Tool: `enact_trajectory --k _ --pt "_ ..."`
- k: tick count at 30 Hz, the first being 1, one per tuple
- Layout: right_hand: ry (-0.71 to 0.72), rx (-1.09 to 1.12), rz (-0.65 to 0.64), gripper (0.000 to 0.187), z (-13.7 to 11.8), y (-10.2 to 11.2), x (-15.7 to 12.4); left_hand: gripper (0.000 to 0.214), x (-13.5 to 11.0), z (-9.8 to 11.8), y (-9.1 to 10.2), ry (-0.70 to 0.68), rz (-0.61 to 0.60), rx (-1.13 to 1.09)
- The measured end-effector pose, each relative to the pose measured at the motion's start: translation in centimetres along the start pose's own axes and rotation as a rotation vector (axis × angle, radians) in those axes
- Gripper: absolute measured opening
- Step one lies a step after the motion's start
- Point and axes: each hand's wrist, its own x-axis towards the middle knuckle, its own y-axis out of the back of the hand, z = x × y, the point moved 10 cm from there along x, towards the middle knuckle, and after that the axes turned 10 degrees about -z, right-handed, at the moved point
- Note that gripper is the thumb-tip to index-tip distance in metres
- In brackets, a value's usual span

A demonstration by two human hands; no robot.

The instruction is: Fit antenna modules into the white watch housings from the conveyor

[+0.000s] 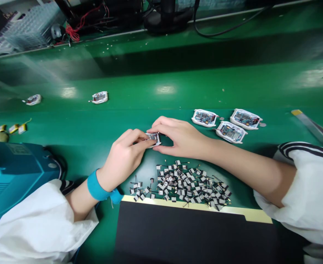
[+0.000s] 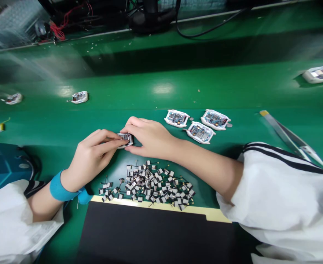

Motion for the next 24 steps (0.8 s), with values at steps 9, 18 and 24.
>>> enact_trajectory --k 9,18,24 --pt "0.005 -0.003 0.004 0.035 -0.2 0.1 0.1 0.02 0.0 0.1 0.1 -0.011 0.005 0.018" --pt "0.012 0.091 0.001 0.04 0.1 0.2 -0.1 0.021 0.0 0.4 -0.1 -0.028 -0.008 0.041" --pt "0.023 0.135 0.111 0.025 0.2 2.1 -0.7 0.02 0.1 0.5 0.1 -0.053 -0.002 0.003"
